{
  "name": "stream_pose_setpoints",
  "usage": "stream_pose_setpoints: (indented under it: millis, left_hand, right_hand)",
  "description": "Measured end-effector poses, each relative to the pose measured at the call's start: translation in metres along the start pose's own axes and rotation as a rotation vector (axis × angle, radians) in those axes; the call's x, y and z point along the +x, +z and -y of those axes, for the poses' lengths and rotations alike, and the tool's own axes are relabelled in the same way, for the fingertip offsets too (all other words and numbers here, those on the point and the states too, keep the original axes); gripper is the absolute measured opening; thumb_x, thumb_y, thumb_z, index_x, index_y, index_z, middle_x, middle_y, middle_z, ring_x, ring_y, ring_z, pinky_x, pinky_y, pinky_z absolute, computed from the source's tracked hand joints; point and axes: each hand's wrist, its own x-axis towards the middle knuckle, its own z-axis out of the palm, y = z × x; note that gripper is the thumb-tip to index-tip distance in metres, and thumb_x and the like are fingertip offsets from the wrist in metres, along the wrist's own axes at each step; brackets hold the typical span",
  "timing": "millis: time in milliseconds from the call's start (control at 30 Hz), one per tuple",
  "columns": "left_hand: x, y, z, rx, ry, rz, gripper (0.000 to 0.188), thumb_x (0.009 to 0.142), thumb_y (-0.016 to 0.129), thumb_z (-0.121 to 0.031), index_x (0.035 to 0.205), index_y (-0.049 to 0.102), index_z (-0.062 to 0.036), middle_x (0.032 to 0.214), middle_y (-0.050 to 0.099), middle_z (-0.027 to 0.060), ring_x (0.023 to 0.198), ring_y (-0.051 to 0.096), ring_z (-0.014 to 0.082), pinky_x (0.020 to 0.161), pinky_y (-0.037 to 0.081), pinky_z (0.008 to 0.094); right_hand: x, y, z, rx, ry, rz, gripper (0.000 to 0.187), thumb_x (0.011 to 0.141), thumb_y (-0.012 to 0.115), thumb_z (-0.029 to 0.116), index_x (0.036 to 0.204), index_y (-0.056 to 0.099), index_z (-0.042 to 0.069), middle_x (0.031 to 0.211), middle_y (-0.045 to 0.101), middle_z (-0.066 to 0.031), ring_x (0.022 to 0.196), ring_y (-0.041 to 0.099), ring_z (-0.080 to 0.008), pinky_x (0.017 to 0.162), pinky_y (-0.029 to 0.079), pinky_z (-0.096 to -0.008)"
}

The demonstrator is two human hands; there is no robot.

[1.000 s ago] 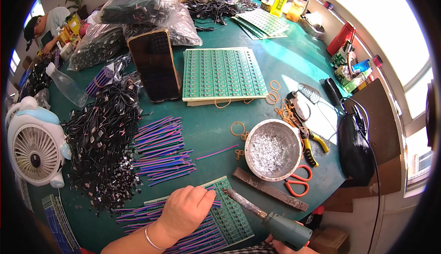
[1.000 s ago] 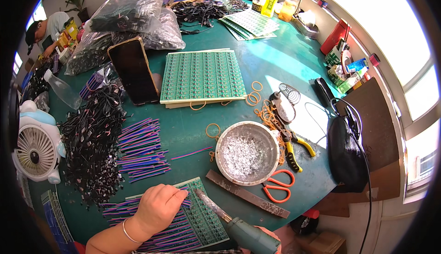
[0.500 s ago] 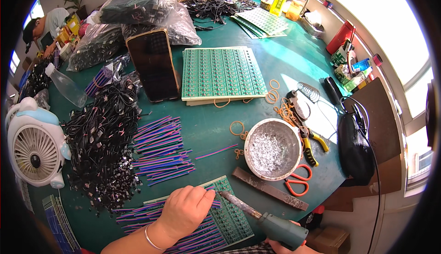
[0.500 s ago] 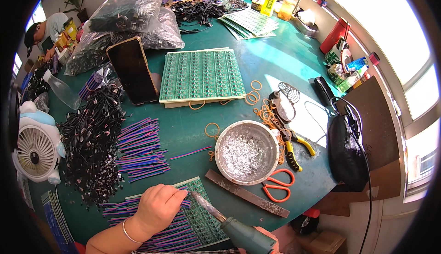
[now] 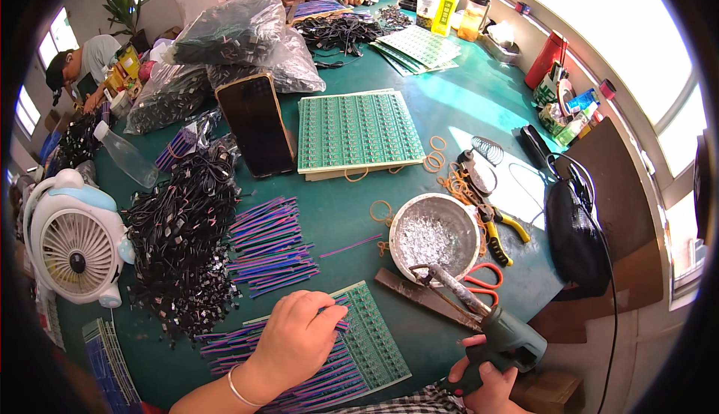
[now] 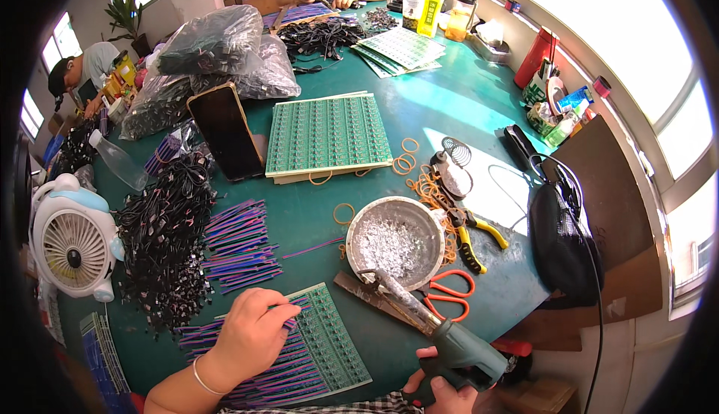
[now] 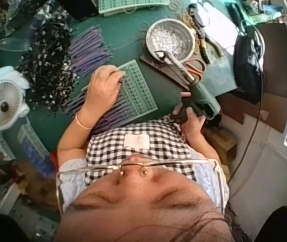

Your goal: The person inserts wire bundles into circuit boards and fuses metal soldering rings onto the components using a soldering iron.

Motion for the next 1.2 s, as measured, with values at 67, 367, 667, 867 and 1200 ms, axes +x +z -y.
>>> stream_pose_setpoints:
  millis: [67,367,667,867,1200]
  left_hand:
    - [0.002,-0.017,-0.013,0.041,0.021,-0.037,0.029,0.069,0.066,0.002,0.096,0.067,-0.0045,0.081,0.055,0.008,0.069,0.056,0.0253,0.063,0.048,0.0352]
    - [-0.024,0.009,-0.009,-1.382,-1.022,0.287,0.026,0.09,0.063,-0.003,0.115,0.054,-0.0042,0.086,0.058,0.0023,0.069,0.059,0.0103,0.061,0.052,0.0252]
    - [-0.007,-0.003,-0.011,-0.525,-0.607,0.321,0.02,0.082,0.07,-0.006,0.097,0.057,-0.0058,0.082,0.058,0.0045,0.064,0.062,0.0157,0.056,0.05,0.028]
    - [-0.023,0.017,0.001,0.001,-0.06,0.132,0.023,0.074,0.066,-0.006,0.096,0.061,-0.0063,0.083,0.055,0.0036,0.068,0.06,0.0229,0.056,0.052,0.0333]
    - [-0.022,0.029,0.007,0.112,0.004,0.076,0.021,0.07,0.068,-0.007,0.091,0.067,-0.0077,0.084,0.058,0.0042,0.07,0.059,0.0229,0.057,0.049,0.0342]
  right_hand:
    - [-0.001,-0.006,-0.003,0.014,-0.007,0.016,0.038,0.091,0.058,0.01,0.126,0.05,-0.001,0.122,0.058,-0.0165,0.073,0.064,-0.0221,0.066,0.053,-0.0381]
    - [-0.001,-0.007,-0.014,-0.165,0.005,0.148,0.037,0.088,0.062,0.013,0.122,0.057,-0.001,0.102,0.065,-0.0133,0.069,0.063,-0.0193,0.065,0.052,-0.0342]
    - [0.005,0.003,-0.003,-0.198,0.035,0.099,0.035,0.088,0.064,0.016,0.118,0.06,-0.002,0.085,0.067,-0.0093,0.066,0.062,-0.0179,0.06,0.05,-0.03]
    - [-0.006,-0.017,-0.009,-0.5,0.002,0.162,0.034,0.089,0.066,0.022,0.115,0.062,0.0,0.081,0.067,-0.0098,0.064,0.06,-0.0171,0.058,0.049,-0.031]
    - [0.006,-0.015,-0.007,-0.756,-0.266,0.346,0.028,0.084,0.065,0.012,0.108,0.059,-0.002,0.094,0.064,-0.015,0.073,0.061,-0.0247,0.067,0.051,-0.0366]
